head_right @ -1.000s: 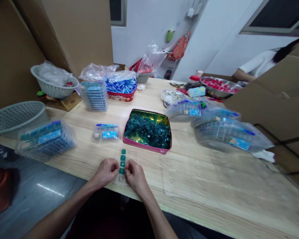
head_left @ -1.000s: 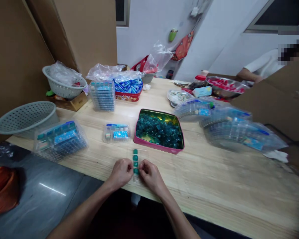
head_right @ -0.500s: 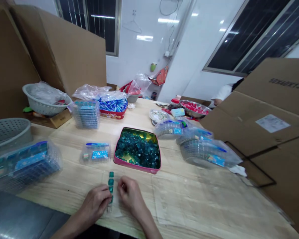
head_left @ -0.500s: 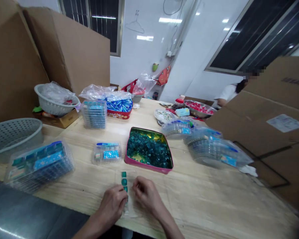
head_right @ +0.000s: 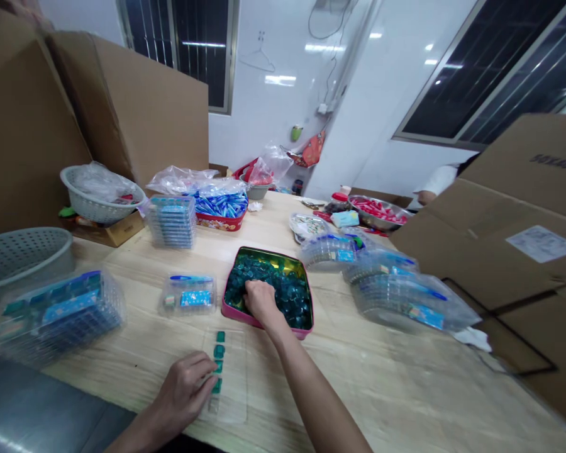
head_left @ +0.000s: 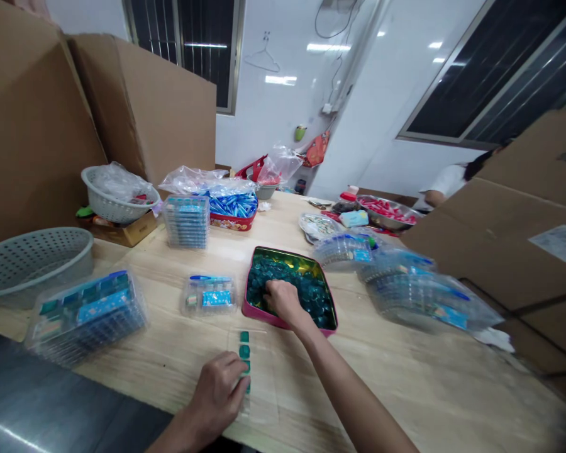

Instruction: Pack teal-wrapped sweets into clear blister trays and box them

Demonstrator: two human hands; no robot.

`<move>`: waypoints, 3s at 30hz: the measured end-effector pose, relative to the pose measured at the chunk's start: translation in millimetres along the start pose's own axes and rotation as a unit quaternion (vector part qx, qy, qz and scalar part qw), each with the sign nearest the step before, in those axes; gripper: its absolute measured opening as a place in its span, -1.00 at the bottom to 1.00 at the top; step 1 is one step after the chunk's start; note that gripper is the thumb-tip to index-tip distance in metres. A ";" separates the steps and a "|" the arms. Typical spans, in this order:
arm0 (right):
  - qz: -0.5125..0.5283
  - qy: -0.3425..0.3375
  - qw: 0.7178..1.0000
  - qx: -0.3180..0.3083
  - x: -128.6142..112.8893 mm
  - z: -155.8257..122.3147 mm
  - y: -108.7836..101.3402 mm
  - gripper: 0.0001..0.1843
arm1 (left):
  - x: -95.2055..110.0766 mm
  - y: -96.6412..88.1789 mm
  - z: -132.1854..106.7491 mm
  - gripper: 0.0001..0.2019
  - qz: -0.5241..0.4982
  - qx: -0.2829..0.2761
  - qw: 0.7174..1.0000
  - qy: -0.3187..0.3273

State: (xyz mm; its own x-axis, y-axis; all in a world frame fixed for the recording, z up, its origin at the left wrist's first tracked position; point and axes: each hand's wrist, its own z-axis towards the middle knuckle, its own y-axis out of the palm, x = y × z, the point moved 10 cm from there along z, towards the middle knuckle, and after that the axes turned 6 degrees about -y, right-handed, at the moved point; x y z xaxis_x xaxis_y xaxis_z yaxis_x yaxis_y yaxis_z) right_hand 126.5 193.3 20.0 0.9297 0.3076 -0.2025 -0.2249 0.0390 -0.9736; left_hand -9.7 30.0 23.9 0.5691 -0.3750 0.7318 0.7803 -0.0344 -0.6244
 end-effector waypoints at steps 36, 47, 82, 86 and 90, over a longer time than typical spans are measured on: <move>0.801 0.106 0.583 0.086 -72.4 -138.8 37.9 -0.84 | -40.7 -18.3 4.4 -0.89 -0.222 0.029 0.943 -0.246; 0.782 0.161 0.585 0.146 -55.3 -137.0 30.2 -0.79 | -92.1 -57.2 -15.7 -0.90 -0.038 0.068 0.950 -0.304; 0.743 0.063 0.665 0.039 -89.9 -144.4 35.2 -0.75 | -10.1 -26.4 -0.2 -0.90 -0.153 0.006 0.976 -0.156; 0.768 0.058 0.637 0.031 -89.2 -143.3 35.1 -0.74 | -23.2 -19.0 0.1 -0.94 -0.233 -0.010 0.955 -0.184; 0.756 0.076 0.650 0.026 -83.6 -143.2 31.9 -0.69 | -31.2 -13.1 -1.5 -0.94 -0.298 -0.017 0.931 -0.210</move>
State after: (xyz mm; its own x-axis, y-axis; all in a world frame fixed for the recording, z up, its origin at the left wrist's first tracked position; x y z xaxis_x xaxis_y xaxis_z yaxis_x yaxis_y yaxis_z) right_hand 83.3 32.7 -9.2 -0.3478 -0.0655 -0.9353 -0.9205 -0.1658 0.3539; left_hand -38.0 40.7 8.8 0.0943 0.1161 0.9888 0.9854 -0.1520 -0.0761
